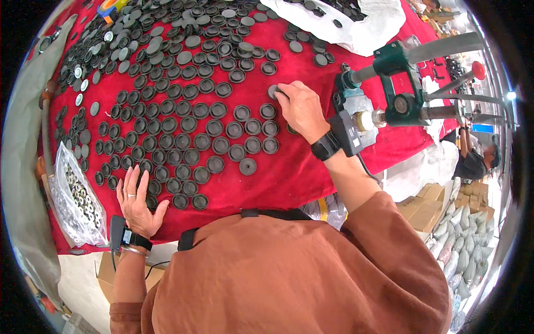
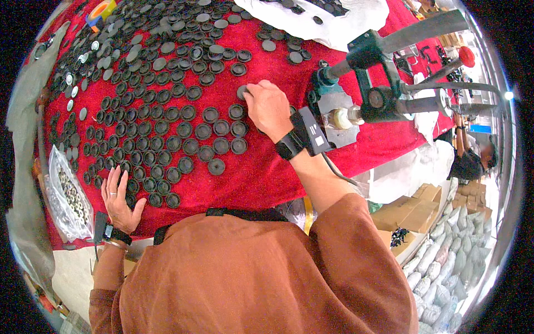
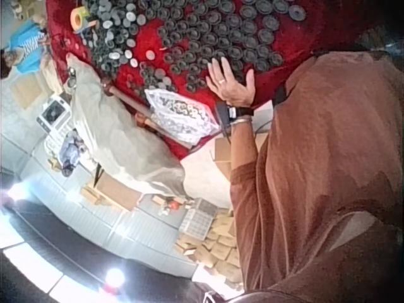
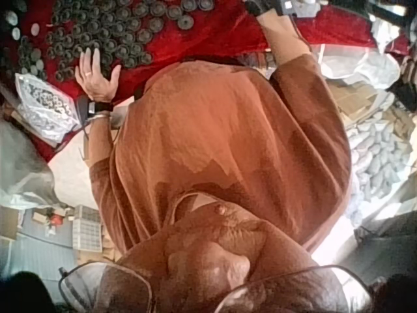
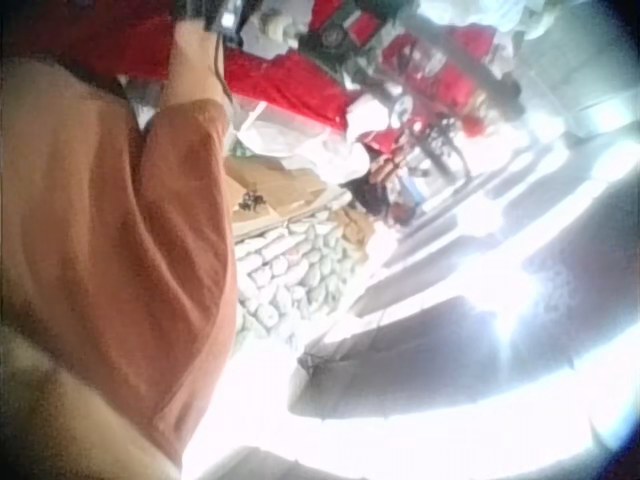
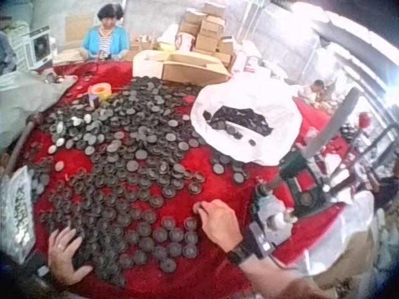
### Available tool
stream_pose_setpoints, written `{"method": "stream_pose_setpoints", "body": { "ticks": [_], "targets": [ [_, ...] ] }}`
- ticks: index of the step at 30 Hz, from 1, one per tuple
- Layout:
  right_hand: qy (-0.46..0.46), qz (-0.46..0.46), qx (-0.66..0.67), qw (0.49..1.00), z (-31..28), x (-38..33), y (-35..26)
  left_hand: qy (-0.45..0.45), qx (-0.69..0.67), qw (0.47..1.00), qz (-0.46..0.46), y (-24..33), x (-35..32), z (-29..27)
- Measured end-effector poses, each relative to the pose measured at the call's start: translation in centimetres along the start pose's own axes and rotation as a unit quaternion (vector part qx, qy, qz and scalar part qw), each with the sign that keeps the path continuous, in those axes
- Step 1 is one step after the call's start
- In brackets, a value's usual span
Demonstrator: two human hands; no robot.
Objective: Sorting and arranging rubber grommets or plastic plugs on a work table in a manufacturing facility.
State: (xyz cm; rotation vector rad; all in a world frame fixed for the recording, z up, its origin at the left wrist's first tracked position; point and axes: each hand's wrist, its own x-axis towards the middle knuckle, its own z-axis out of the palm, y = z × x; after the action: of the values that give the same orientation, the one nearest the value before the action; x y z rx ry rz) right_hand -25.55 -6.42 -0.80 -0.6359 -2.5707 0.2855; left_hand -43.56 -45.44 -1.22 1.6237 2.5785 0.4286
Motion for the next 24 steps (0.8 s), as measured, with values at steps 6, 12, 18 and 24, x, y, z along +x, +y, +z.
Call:
{"method": "stream_pose_setpoints", "body": {
  "ticks": [6, 12, 18, 24],
  "targets": [
    [-0.052, 0.039, 0.054, 0.996, 1.8, 1.7, -1.1, 0.001, -0.001, 1.000, 0.000, -0.1, 0.0, 0.0],
    [0.027, -0.090, 0.017, 0.995, 2.9, 2.8, -3.3, 0.018, -0.010, 1.000, -0.009, -0.1, 0.0, 0.2],
    [-0.004, -0.125, 0.003, 0.992, 2.5, 2.6, -5.1, 0.002, 0.002, 1.000, -0.001, -0.1, 0.0, -0.2],
    [-0.065, -0.181, -0.050, 0.980, 2.9, 2.5, -4.7, 0.003, -0.008, 1.000, -0.006, -0.2, 0.0, -0.1]
  ]
}}
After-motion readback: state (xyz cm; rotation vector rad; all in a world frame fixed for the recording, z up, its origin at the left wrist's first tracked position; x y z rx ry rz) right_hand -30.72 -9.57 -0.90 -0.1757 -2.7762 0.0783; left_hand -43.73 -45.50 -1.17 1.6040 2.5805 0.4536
